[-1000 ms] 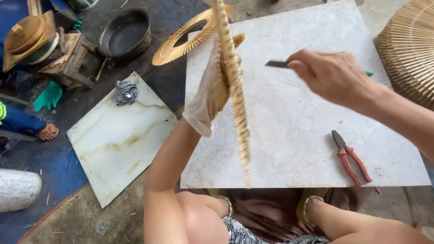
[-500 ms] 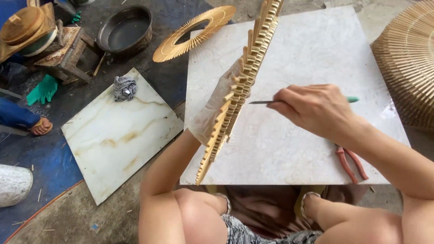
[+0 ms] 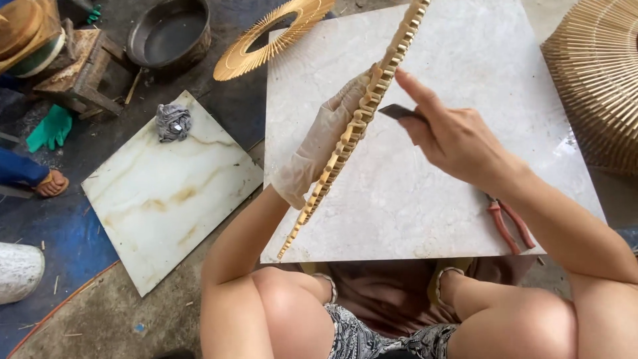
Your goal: Finishing and scraping the inner ring of a circular bamboo or wooden sunburst mirror frame.
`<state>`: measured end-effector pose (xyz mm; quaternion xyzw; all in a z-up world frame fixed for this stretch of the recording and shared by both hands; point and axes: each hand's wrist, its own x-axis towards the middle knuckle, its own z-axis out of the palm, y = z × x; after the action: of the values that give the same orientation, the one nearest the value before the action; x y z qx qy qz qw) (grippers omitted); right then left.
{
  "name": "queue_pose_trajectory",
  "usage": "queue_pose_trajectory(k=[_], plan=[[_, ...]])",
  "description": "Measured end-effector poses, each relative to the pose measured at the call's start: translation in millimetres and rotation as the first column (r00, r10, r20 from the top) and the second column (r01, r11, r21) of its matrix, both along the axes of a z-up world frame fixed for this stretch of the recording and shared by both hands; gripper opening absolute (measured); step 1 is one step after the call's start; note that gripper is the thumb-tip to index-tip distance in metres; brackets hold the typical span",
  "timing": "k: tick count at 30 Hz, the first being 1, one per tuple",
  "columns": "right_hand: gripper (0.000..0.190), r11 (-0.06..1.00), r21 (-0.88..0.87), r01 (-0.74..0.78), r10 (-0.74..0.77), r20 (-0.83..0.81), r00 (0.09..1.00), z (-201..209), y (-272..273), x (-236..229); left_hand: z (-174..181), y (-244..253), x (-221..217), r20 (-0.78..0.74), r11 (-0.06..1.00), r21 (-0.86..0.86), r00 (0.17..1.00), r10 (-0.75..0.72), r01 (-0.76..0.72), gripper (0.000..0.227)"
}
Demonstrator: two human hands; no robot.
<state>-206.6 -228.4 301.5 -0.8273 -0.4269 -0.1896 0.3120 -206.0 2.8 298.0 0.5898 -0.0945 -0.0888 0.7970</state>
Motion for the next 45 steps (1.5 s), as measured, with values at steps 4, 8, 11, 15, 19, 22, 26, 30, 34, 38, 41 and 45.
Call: queue_pose_trajectory(k=[4, 8, 11, 15, 19, 22, 26, 30, 34, 38, 41, 45], plan=[[0.062, 1.000, -0.006, 0.015, -0.015, -0.021, 1.000, -12, 7, 3, 7, -2, -6, 0.009, 0.995, 0.100, 1.000, 0.016, -0.017, 0.058], [0.058, 0.999, 0.004, 0.033, -0.034, 0.081, 0.996, -40, 7, 21, -13, 2, 8, 0.002, 0.998, 0.043, 0.999, -0.039, 0.039, 0.055], [0.051, 0.997, -0.030, 0.067, -0.061, 0.175, 0.983, -45, 3, 32, -17, 3, 12, -0.081, 0.995, -0.042, 0.992, -0.096, 0.092, 0.051], [0.049, 0.998, -0.027, 0.062, -0.056, 0.194, 0.979, -35, 5, 31, 0, 0, 2, -0.014, 0.998, -0.006, 0.998, -0.057, 0.056, 0.051], [0.057, 0.999, 0.021, -0.043, 0.042, 0.039, 0.998, -18, 5, 12, -7, 7, 8, 0.005, 0.996, -0.019, 0.996, -0.086, 0.086, 0.052], [0.064, 1.000, -0.011, -0.013, 0.013, -0.061, 0.998, -19, 7, 5, 3, 1, 1, 0.046, 0.997, 0.059, 0.998, -0.050, 0.048, 0.055], [0.060, 1.000, 0.021, -0.018, 0.016, 0.101, 0.995, -41, 7, 22, -4, 0, 5, 0.009, 0.997, 0.062, 0.999, -0.048, 0.047, 0.055], [0.054, 0.997, -0.052, 0.059, -0.049, 0.187, 0.981, -38, 4, 33, -11, 3, 17, -0.016, 0.997, 0.013, 0.997, -0.071, 0.071, 0.050], [0.054, 0.997, -0.066, 0.037, -0.038, -0.018, 0.999, -28, 1, 23, 0, -3, 12, -0.009, 0.998, -0.041, 0.999, -0.053, 0.053, 0.047], [0.063, 0.999, -0.045, -0.001, -0.003, -0.090, 0.996, -21, 7, 14, -12, -6, 19, 0.000, 0.998, -0.033, 0.999, -0.044, 0.044, 0.049], [0.066, 0.999, 0.015, -0.042, 0.042, 0.047, 0.998, -36, 7, 24, -16, -5, 22, 0.022, 0.999, 0.019, 0.999, -0.049, 0.049, 0.050], [0.059, 0.996, -0.077, 0.053, -0.043, 0.121, 0.992, -48, 0, 38, -29, -6, 27, 0.022, 0.995, -0.021, 0.995, -0.099, 0.100, 0.050]])
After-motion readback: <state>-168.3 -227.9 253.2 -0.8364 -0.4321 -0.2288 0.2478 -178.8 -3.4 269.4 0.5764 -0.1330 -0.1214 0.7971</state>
